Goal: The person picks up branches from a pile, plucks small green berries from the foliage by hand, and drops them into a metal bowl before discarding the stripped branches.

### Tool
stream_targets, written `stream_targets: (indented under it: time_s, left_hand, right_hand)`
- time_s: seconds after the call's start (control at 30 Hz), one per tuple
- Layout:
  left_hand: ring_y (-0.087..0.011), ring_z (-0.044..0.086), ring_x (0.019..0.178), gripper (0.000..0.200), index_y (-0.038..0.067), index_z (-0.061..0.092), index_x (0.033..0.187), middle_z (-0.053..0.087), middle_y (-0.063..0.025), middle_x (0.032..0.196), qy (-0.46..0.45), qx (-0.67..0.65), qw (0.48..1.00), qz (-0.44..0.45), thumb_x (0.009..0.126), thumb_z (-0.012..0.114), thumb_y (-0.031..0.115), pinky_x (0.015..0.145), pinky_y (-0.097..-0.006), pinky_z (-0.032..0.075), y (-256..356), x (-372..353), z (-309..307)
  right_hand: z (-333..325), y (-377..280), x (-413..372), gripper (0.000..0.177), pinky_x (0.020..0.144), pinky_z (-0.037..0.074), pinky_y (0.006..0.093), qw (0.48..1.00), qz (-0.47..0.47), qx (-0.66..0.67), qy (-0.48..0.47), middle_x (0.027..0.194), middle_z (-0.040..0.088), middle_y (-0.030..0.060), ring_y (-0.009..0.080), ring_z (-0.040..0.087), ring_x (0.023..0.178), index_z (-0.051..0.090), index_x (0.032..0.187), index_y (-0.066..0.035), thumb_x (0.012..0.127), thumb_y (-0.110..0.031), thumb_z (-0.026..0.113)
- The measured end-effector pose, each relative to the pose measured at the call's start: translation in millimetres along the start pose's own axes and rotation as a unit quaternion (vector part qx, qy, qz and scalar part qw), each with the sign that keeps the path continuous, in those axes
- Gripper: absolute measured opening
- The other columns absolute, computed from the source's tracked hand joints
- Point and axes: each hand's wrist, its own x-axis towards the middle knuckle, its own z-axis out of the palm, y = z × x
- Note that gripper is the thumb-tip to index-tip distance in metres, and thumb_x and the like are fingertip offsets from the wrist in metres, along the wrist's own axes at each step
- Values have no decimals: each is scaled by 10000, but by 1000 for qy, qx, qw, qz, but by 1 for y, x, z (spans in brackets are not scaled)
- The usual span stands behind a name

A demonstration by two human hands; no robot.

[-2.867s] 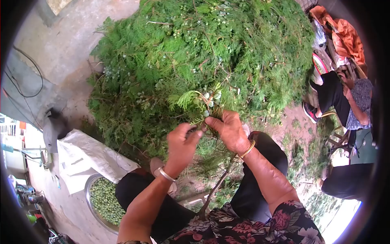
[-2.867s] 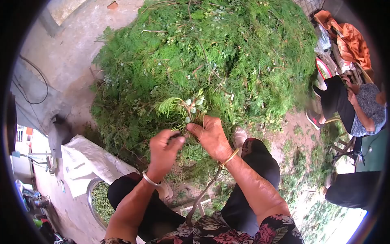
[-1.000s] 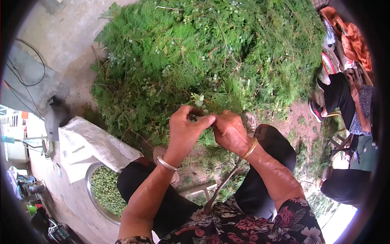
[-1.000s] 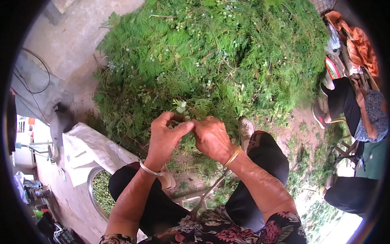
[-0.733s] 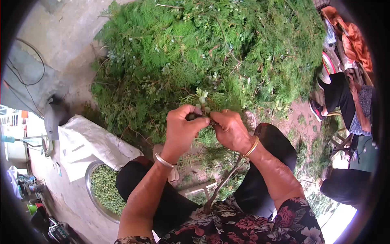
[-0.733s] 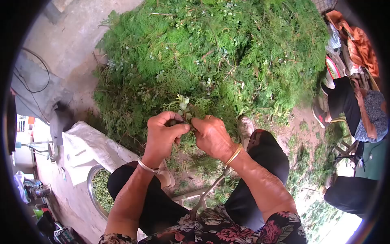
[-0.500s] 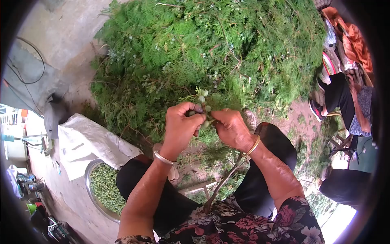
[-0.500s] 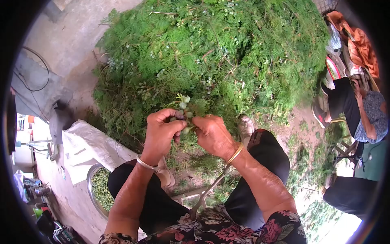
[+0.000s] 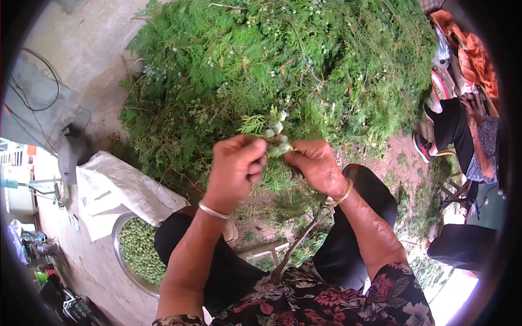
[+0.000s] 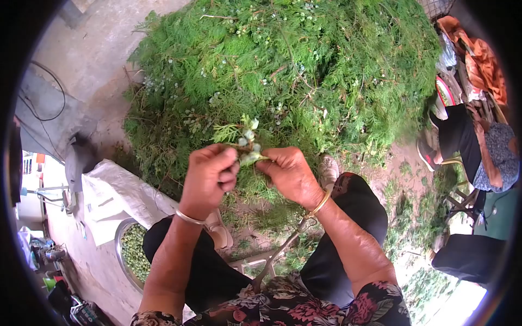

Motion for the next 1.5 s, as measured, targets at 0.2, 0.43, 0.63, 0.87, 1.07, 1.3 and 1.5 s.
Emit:
stream_targets:
  time_s: [0.2, 0.43, 0.63, 0.87, 1.07, 1.3, 1.5]
  left_hand:
    - [-109, 486, 574, 173, 28, 576, 970, 590, -117, 783, -90, -201, 975, 16, 894, 577, 183, 464, -243, 417, 10, -3, -15]
    - [-113, 498, 544, 149, 17, 594, 863, 597, -100, 751, 31, -63, 997, -12, 833, 677, 137, 461, -237, 400, -13, -2, 10]
    - [-109, 473, 532, 186, 17, 606, 864, 580, -82, 715, 48, -19, 998, -45, 820, 702, 170, 457, -249, 372, -19, -2, 15]
    - [-115, 456, 525, 154, 12, 600, 891, 547, -60, 704, 85, -138, 972, -168, 827, 678, 129, 458, -249, 355, -10, 1, 13]
    - [-109, 443, 519, 126, 2, 592, 890, 545, -66, 703, 39, -116, 986, -114, 819, 665, 77, 457, -253, 343, -13, 3, 3]
    - [-112, 425, 476, 139, -7, 573, 858, 545, -96, 681, -91, -126, 987, -48, 835, 646, 109, 445, -270, 375, -14, -4, -13]
    - [-134, 506, 569, 185, 6, 570, 871, 571, -149, 795, -147, -213, 966, -6, 872, 596, 190, 488, -275, 457, 13, -12, -15]
  right_hand:
    - [-11, -2, -2, 132, 511, 433, 229, 997, -49, 54, 33, 650, 566, -16, 44, 501, 561, 665, 965, 20, 886, -9, 563]
    - [-4, -2, 0, 89, 505, 424, 231, 997, -38, 60, 41, 643, 562, -5, 47, 497, 561, 647, 897, 26, 882, -10, 567]
    - [6, 14, 5, 71, 518, 417, 355, 986, -80, -128, 70, 578, 524, 158, 259, 530, 517, 561, 754, 21, 800, -10, 605]
    - [14, 16, 5, 55, 568, 415, 474, 949, -168, -242, 116, 626, 529, 217, 418, 543, 658, 528, 716, -7, 699, 32, 563]
    - [12, 13, 4, 115, 587, 428, 457, 957, -163, -226, 85, 646, 535, 212, 409, 537, 670, 540, 744, 0, 660, 79, 529]
    - [10, 13, 6, 127, 560, 432, 352, 972, -194, -96, 92, 622, 512, 175, 268, 550, 592, 565, 790, 5, 705, 97, 552]
    - [-11, 4, 0, 73, 516, 405, 299, 966, -131, -175, 142, 601, 463, 166, 135, 457, 519, 555, 776, 1, 779, 31, 622]
